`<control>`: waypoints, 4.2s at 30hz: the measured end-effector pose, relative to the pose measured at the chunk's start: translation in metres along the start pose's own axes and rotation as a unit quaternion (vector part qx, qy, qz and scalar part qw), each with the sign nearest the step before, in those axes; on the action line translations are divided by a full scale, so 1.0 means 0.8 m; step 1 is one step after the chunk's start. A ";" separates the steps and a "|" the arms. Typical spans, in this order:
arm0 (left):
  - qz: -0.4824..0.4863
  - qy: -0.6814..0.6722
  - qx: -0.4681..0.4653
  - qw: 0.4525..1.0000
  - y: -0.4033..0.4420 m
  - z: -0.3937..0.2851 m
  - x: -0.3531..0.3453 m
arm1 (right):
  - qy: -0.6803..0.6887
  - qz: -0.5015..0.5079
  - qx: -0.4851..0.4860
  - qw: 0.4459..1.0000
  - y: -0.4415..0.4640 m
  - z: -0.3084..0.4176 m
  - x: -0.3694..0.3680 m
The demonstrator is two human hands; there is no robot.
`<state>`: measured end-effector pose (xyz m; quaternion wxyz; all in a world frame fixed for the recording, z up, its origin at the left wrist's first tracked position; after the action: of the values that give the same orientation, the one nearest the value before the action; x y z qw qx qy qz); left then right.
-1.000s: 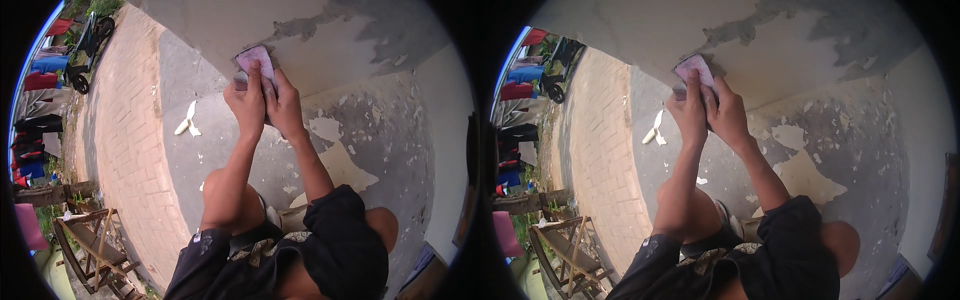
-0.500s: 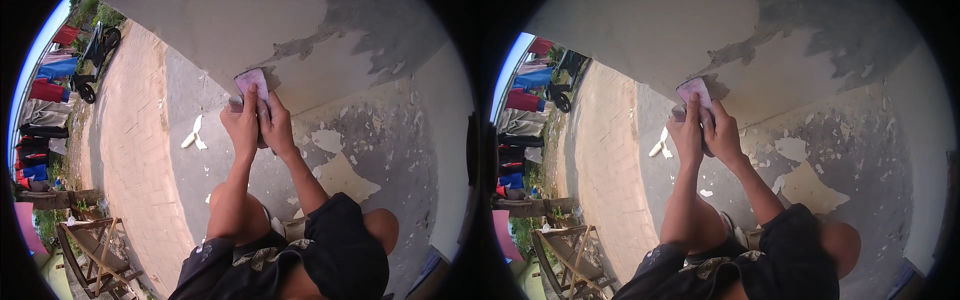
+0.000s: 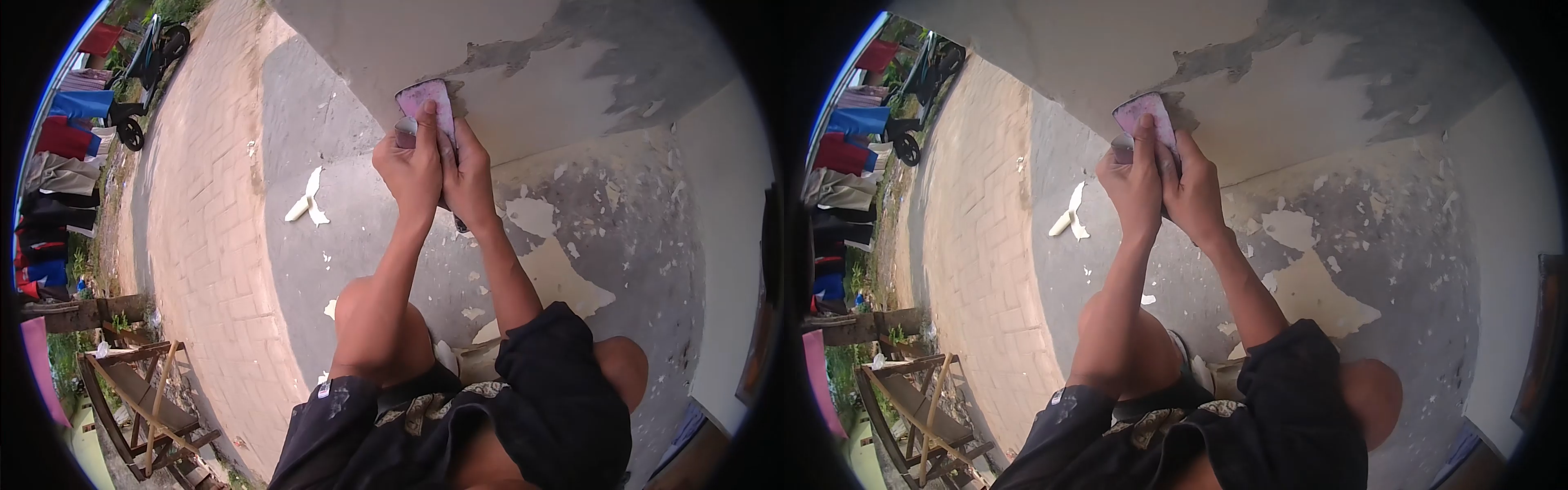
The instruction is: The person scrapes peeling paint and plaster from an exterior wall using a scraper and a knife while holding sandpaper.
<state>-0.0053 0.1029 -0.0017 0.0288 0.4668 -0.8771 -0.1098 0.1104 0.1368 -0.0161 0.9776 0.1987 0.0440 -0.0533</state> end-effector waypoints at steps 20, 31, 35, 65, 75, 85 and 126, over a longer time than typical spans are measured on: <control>-0.003 0.062 0.000 0.998 -0.020 -0.003 -0.006 | 0.001 0.030 -0.030 0.999 -0.004 -0.010 0.027; -0.043 0.003 -0.059 0.997 0.002 -0.020 0.013 | -0.120 -0.030 0.166 0.978 -0.014 0.019 0.045; -0.043 -0.027 -0.013 0.999 0.007 -0.002 0.022 | -0.125 -0.079 0.176 0.973 -0.009 0.029 0.044; -0.035 -0.025 -0.049 0.998 0.002 -0.004 -0.006 | -0.062 -0.097 0.182 0.976 -0.009 0.038 0.031; -0.017 -0.018 -0.067 0.997 0.004 -0.015 -0.011 | -0.062 -0.120 0.222 0.966 -0.006 0.047 0.037; -0.047 -0.036 -0.076 0.995 0.005 -0.024 -0.018 | -0.058 -0.094 0.206 0.972 0.004 0.044 0.034; -0.131 -0.016 -0.086 0.988 0.040 -0.050 0.055 | -0.364 0.173 0.108 0.909 0.110 0.056 0.087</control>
<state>-0.0497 0.0775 0.0420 0.0398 0.5716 -0.7960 -0.1953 0.1932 0.1939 0.0517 0.8923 0.2739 -0.3560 0.0437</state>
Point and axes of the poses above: each hand's wrist, its own y-axis towards the middle knuckle, its own x-axis out of the back of the hand, z = x × y, the point moved 10 cm from there along y, towards the middle knuckle, and after that the axes turned 15 degrees about -z, right-handed, at the moved point
